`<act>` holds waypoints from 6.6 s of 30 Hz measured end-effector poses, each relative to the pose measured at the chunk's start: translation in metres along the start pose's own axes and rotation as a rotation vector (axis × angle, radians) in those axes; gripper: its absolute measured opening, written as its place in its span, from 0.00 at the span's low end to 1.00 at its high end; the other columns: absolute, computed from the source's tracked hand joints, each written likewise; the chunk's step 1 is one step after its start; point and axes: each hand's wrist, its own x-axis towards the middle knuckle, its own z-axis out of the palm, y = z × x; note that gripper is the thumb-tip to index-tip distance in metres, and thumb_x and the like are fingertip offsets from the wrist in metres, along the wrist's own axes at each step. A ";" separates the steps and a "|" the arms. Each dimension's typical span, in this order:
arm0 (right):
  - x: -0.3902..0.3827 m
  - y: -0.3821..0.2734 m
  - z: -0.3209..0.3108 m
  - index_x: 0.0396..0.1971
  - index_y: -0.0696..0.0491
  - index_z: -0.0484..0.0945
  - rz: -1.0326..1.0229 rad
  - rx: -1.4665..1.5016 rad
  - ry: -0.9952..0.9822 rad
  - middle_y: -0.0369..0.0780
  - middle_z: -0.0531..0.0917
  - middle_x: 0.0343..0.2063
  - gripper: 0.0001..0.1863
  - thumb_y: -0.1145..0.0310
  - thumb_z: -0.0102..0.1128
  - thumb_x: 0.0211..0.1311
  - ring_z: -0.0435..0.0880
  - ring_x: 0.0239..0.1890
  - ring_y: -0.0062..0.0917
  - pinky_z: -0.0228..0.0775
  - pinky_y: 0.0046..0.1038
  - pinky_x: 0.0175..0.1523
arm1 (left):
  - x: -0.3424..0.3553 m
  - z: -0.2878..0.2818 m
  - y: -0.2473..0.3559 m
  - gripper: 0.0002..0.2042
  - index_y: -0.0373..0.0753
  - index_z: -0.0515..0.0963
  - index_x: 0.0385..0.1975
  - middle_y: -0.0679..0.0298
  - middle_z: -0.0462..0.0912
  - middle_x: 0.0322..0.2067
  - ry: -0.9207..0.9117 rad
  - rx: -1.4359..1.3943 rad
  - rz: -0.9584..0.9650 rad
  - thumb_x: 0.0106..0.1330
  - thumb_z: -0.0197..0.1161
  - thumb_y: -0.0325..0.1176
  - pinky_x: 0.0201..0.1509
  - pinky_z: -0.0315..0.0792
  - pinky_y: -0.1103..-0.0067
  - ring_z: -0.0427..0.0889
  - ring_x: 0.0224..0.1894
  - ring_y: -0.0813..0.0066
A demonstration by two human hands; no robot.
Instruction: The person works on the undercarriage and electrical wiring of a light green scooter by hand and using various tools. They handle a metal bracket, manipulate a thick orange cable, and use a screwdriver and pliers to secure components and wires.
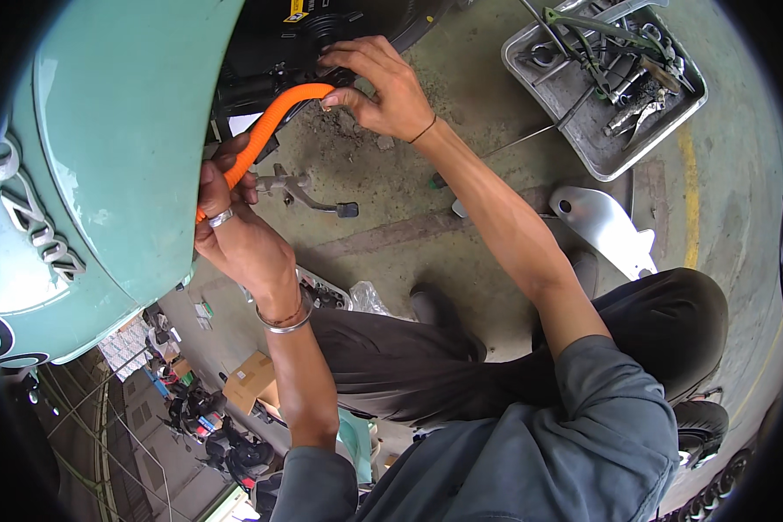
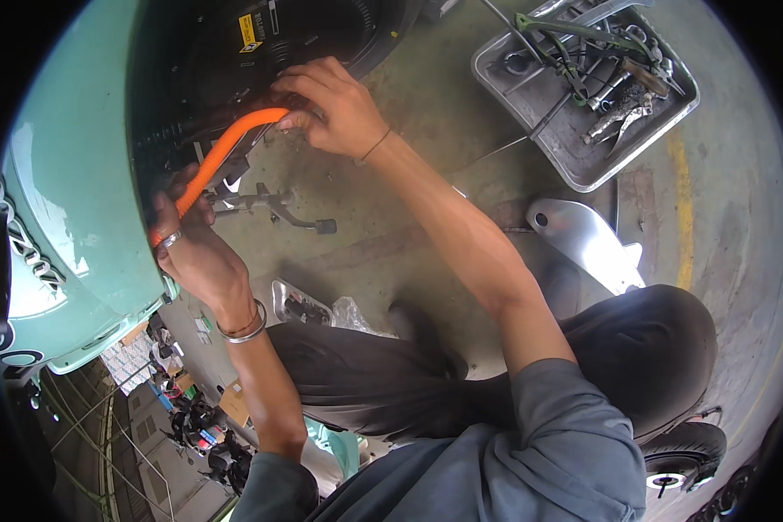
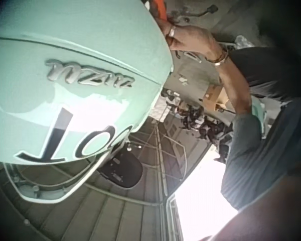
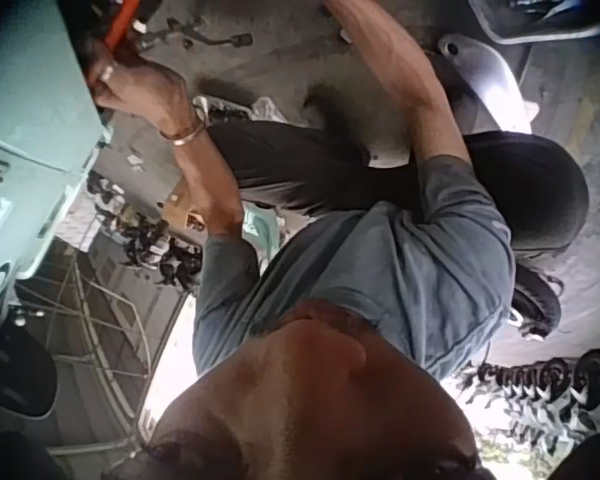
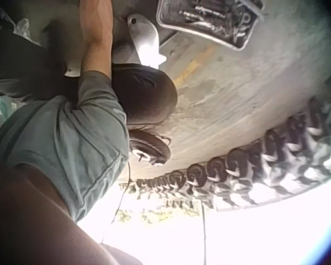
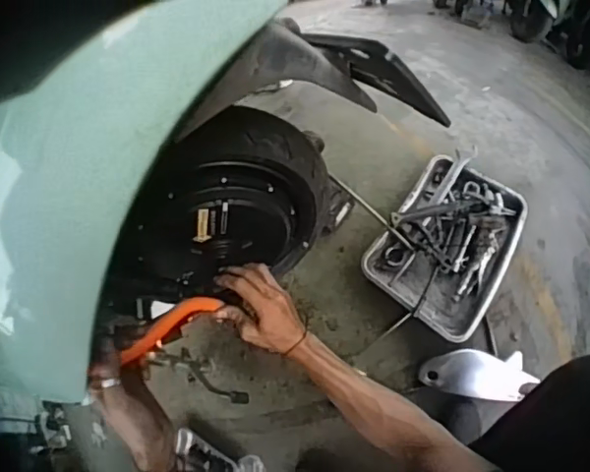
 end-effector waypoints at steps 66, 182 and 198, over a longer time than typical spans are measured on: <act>-0.030 0.010 0.002 0.68 0.50 0.63 0.310 0.290 -0.138 0.43 0.70 0.63 0.39 0.68 0.71 0.57 0.72 0.63 0.33 0.71 0.34 0.66 | 0.038 -0.008 -0.154 0.08 0.50 0.80 0.42 0.61 0.74 0.44 -0.136 0.888 0.848 0.66 0.65 0.40 0.48 0.58 0.62 0.69 0.45 0.58; 0.053 0.112 -0.297 0.38 0.53 0.85 0.637 -1.659 -0.823 0.47 0.86 0.42 0.12 0.68 0.54 0.59 0.86 0.45 0.43 0.80 0.44 0.45 | 0.067 -0.021 -0.136 0.17 0.43 0.81 0.47 0.58 0.83 0.43 -0.474 0.669 0.600 0.67 0.62 0.47 0.43 0.76 0.65 0.82 0.43 0.52; -0.102 -0.026 -0.142 0.44 0.62 0.83 0.865 -0.340 0.216 0.45 0.86 0.36 0.17 0.67 0.67 0.57 0.83 0.34 0.26 0.74 0.27 0.42 | 0.069 -0.019 -0.139 0.20 0.47 0.82 0.50 0.54 0.82 0.50 -0.505 0.682 0.584 0.67 0.60 0.53 0.50 0.76 0.65 0.81 0.51 0.51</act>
